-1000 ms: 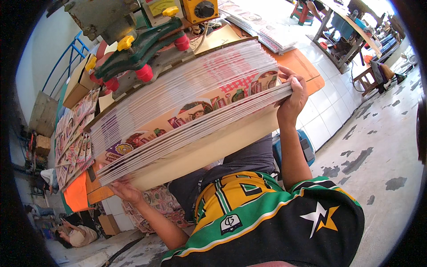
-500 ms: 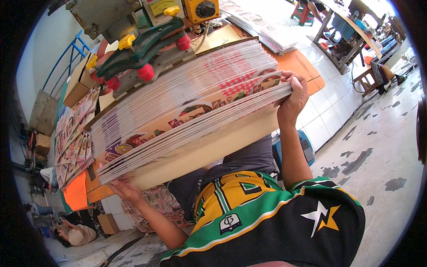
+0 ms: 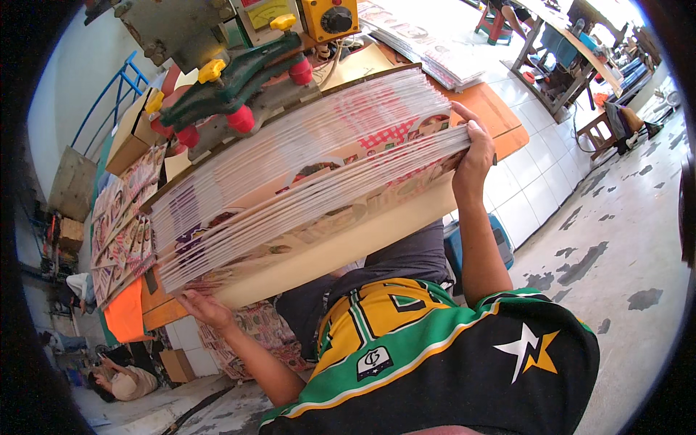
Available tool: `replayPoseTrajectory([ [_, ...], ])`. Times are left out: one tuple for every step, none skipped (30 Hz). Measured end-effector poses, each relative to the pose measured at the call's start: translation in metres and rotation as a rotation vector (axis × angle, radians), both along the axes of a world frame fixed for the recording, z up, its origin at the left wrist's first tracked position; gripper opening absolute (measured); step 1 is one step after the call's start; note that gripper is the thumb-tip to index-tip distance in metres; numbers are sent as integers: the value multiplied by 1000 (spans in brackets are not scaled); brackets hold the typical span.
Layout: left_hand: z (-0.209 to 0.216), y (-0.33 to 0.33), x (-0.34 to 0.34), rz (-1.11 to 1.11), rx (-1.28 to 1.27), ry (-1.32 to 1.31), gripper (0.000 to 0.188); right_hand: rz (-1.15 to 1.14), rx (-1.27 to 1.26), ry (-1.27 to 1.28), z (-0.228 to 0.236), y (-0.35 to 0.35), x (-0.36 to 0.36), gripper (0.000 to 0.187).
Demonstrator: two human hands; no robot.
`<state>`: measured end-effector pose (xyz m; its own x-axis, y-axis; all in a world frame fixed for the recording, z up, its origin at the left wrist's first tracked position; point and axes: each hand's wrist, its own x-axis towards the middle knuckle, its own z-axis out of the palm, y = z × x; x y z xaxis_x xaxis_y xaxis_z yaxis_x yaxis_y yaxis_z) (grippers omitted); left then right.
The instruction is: The person flips through and aligns a stack of printed packaging sheets on a machine table, then separates and stacks batches of the sheets by hand.
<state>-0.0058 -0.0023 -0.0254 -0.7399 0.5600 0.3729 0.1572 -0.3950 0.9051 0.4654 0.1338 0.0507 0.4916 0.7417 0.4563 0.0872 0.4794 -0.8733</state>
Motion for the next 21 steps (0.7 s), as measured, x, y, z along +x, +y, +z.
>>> replayPoseTrajectory([
  [-1, 0, -1, -15, 23, 22, 73, -12, -9, -12, -1, 0, 2, 41],
  [-2, 1, -2, -31, 45, 44, 74, -24, -19, -23, -2, 1, 3, 39],
  [-4, 0, -6, -29, 46, 45, 74, -22, -18, -23, -1, 1, 1, 39],
  [-6, -1, -11, -94, 58, 64, 75, -23, -2, 6, 1, 2, 0, 36],
  [-9, -1, -16, -159, 70, 82, 75, -24, 14, 36, 1, 2, -2, 34],
  [-12, 0, -19, -158, 71, 82, 75, -23, 15, 36, 1, 3, -3, 34],
  [-15, 1, -21, -142, 95, 83, 74, -18, 23, 58, 1, 3, -3, 31],
  [-18, 1, -23, -126, 120, 85, 72, -12, 31, 81, 1, 4, -4, 29],
  [-18, 2, -23, -128, 121, 85, 72, -14, 32, 82, 0, 4, -3, 29],
  [-17, 3, -23, -118, 116, 80, 71, -18, 43, 76, 0, 5, -2, 28],
  [-17, 3, -22, -109, 112, 76, 69, -23, 53, 70, -1, 5, -2, 28],
  [-16, 3, -22, -111, 114, 76, 69, -26, 55, 70, -1, 5, -2, 28],
  [-16, 3, -22, -118, 92, 95, 68, -25, 58, 98, -2, 5, -2, 28],
  [-16, 3, -22, -124, 69, 113, 68, -25, 60, 126, -3, 5, -2, 28],
  [-15, 3, -20, -125, 69, 114, 68, -26, 60, 126, -5, 5, -1, 28],
  [-14, 2, -16, -132, 89, 69, 66, -48, 43, 83, -7, 5, 1, 29],
  [-14, 2, -14, -139, 109, 23, 65, -69, 26, 39, -8, 4, 2, 29],
  [-15, 2, -17, -141, 108, 23, 65, -72, 25, 39, -8, 2, 2, 29],
  [-18, 1, -22, -178, 126, 41, 64, -61, 29, 57, -7, 1, 0, 30],
  [-20, 0, -27, -215, 145, 60, 62, -49, 33, 76, -7, 0, -2, 30],
  [-22, 1, -29, -218, 141, 58, 62, -53, 29, 75, -8, 0, -2, 30],
])
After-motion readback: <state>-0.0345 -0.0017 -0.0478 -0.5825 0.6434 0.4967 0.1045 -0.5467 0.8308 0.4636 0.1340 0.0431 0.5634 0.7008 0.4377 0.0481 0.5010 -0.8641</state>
